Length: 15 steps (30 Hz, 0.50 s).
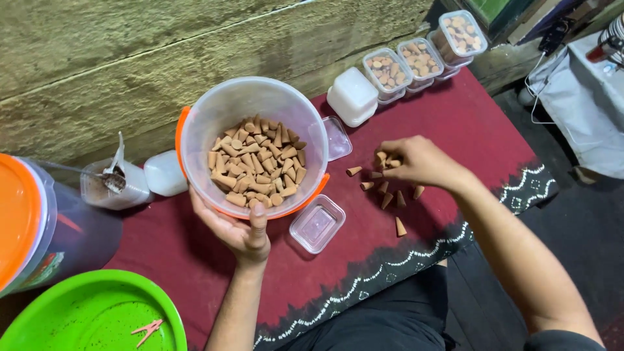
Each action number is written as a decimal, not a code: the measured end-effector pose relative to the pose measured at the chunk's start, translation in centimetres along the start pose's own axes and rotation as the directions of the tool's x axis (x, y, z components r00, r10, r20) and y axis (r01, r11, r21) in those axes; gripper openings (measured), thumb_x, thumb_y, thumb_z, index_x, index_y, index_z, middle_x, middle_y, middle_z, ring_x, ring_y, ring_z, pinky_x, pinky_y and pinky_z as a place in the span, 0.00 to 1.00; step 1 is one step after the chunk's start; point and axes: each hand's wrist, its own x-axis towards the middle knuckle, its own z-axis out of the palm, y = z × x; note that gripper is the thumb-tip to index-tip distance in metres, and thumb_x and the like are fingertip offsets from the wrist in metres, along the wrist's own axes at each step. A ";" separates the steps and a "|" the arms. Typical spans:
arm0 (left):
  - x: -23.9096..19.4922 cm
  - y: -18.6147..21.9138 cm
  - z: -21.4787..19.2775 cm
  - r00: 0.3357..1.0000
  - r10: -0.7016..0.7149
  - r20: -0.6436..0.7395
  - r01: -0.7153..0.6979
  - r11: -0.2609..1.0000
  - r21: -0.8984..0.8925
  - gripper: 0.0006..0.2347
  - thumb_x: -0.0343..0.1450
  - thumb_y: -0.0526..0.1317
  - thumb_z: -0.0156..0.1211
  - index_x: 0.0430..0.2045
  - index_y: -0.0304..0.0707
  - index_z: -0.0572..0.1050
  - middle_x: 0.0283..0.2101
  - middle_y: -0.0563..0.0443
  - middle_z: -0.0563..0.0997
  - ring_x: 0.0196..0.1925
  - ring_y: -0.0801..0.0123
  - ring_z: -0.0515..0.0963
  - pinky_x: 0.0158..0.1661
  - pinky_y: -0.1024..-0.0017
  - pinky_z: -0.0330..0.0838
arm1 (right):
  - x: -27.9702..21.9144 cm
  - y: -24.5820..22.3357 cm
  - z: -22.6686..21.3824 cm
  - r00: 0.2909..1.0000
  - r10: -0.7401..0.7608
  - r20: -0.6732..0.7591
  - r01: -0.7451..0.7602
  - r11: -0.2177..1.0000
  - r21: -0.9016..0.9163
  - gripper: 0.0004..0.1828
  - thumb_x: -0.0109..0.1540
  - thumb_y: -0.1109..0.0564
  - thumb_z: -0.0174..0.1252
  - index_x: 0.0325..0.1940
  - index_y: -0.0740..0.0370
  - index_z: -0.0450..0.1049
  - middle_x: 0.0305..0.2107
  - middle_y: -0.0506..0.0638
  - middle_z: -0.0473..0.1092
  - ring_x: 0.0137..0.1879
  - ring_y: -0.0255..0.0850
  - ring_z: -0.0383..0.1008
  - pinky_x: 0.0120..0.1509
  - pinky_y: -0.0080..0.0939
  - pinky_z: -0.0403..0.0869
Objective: The person is manually packing incense cones from a large orange-rimmed bucket into small, clear plastic containers, then snapping the lids shut.
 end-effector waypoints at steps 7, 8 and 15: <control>-0.3 -0.8 -0.2 0.999 0.044 -0.004 -0.044 0.998 0.041 0.41 0.68 0.50 0.64 0.71 0.29 0.48 0.73 0.30 0.52 0.77 0.45 0.51 0.76 0.47 0.38 | 0.7 3.5 3.9 0.995 0.103 0.007 -0.101 0.983 -0.154 0.26 0.54 0.45 0.68 0.57 0.42 0.77 0.45 0.46 0.79 0.53 0.52 0.80 0.58 0.55 0.78; -0.3 -0.9 -0.3 0.999 0.052 0.003 -0.052 0.997 0.051 0.40 0.68 0.50 0.63 0.71 0.29 0.48 0.72 0.29 0.52 0.76 0.45 0.52 0.75 0.46 0.39 | 0.8 3.8 4.3 0.993 0.113 0.016 -0.109 0.980 -0.167 0.29 0.55 0.44 0.68 0.61 0.42 0.76 0.48 0.46 0.78 0.54 0.53 0.80 0.59 0.55 0.78; -0.2 -0.8 -0.1 0.997 0.072 0.010 -0.072 0.995 0.062 0.39 0.70 0.49 0.62 0.71 0.29 0.48 0.72 0.30 0.53 0.76 0.46 0.52 0.75 0.46 0.39 | 0.1 3.4 4.6 0.994 0.102 0.032 -0.093 0.973 -0.210 0.32 0.58 0.43 0.62 0.68 0.44 0.71 0.53 0.52 0.74 0.54 0.59 0.79 0.58 0.60 0.78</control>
